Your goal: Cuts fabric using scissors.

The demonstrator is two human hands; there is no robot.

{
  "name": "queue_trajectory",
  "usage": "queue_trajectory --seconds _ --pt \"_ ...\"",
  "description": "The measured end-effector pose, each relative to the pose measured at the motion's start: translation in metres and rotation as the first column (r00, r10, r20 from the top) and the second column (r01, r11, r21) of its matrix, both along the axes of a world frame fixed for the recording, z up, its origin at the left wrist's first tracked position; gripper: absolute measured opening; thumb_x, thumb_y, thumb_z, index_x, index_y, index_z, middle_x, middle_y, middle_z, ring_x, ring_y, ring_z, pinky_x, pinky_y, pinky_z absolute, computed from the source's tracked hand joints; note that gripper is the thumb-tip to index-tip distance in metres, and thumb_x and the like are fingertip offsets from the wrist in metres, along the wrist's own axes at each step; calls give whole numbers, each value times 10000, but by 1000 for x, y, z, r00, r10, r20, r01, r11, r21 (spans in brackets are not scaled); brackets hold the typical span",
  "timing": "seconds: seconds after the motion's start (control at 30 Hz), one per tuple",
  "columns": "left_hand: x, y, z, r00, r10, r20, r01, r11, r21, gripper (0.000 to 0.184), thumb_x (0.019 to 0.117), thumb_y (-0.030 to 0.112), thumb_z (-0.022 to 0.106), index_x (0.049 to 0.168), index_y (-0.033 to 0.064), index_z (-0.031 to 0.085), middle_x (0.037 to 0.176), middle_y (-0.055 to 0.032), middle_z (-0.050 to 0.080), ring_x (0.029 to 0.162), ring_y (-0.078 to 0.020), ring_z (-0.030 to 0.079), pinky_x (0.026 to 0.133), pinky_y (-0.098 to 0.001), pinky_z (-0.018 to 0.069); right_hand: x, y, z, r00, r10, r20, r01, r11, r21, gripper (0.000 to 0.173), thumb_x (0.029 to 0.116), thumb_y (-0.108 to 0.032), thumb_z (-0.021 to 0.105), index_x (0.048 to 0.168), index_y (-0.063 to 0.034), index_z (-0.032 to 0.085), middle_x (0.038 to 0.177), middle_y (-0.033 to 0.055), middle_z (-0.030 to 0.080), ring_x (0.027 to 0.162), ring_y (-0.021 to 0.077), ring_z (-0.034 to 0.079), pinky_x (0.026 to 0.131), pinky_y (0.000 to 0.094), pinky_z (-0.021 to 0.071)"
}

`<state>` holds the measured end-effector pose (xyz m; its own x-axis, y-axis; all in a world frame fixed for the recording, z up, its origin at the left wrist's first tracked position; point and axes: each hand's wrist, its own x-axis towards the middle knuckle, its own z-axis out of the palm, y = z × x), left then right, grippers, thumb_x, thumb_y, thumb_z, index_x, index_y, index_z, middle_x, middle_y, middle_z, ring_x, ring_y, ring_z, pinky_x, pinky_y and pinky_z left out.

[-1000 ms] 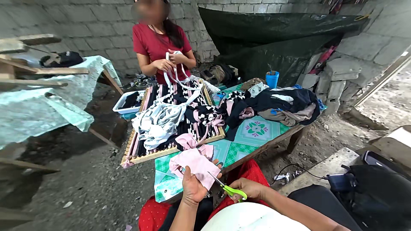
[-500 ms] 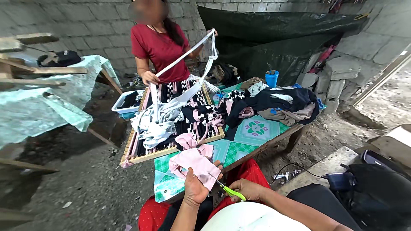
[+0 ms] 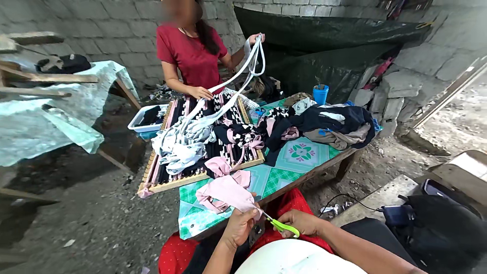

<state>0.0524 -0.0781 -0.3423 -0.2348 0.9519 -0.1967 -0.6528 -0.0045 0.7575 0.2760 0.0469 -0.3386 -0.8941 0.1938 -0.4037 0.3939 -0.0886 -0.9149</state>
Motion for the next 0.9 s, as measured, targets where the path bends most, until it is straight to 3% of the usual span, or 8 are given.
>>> queue_trajectory --seconds 0.13,0.27,0.57,0.77,0.9 --pt "15 -4 -9 985 17 -174 -43 988 -147 310 928 -53 634 1236 -47 601 956 -172 729 817 -269 727 765 -420 628 12 3 -4 999 4 46 -5 1000 26 288 921 -147 728 1181 -31 678 945 1 695 775 32 621 721 236 534" --pt "17 -6 -16 991 -43 -126 10 967 -253 166 969 7 634 1126 -44 621 863 -163 724 731 -253 724 708 -402 632 15 4 -2 996 29 89 -32 999 39 277 931 -130 723 1182 -22 672 952 12 695 776 34 620 725 242 533" --pt "11 -6 -26 983 -144 -115 109 957 -270 179 944 -70 615 1118 -38 643 915 -130 733 772 -231 723 727 -396 627 -4 5 2 987 128 96 -129 992 5 390 950 -195 692 1270 -1 582 974 42 645 800 65 593 749 274 520" --pt "7 -6 -32 974 -147 -173 99 961 -259 172 936 -80 616 1100 -36 643 936 -122 736 757 -207 717 722 -366 623 -10 0 -8 996 77 42 -76 997 -8 432 905 -255 718 1253 -27 602 981 13 654 804 43 600 745 253 521" --pt "6 -4 -39 943 -160 -291 83 962 -261 164 924 -67 649 1086 -40 648 891 -103 730 727 -174 699 715 -332 610 -5 -5 -14 1000 13 -1 -13 999 -33 350 911 -204 719 1212 -42 642 945 -19 682 782 22 625 725 231 540"
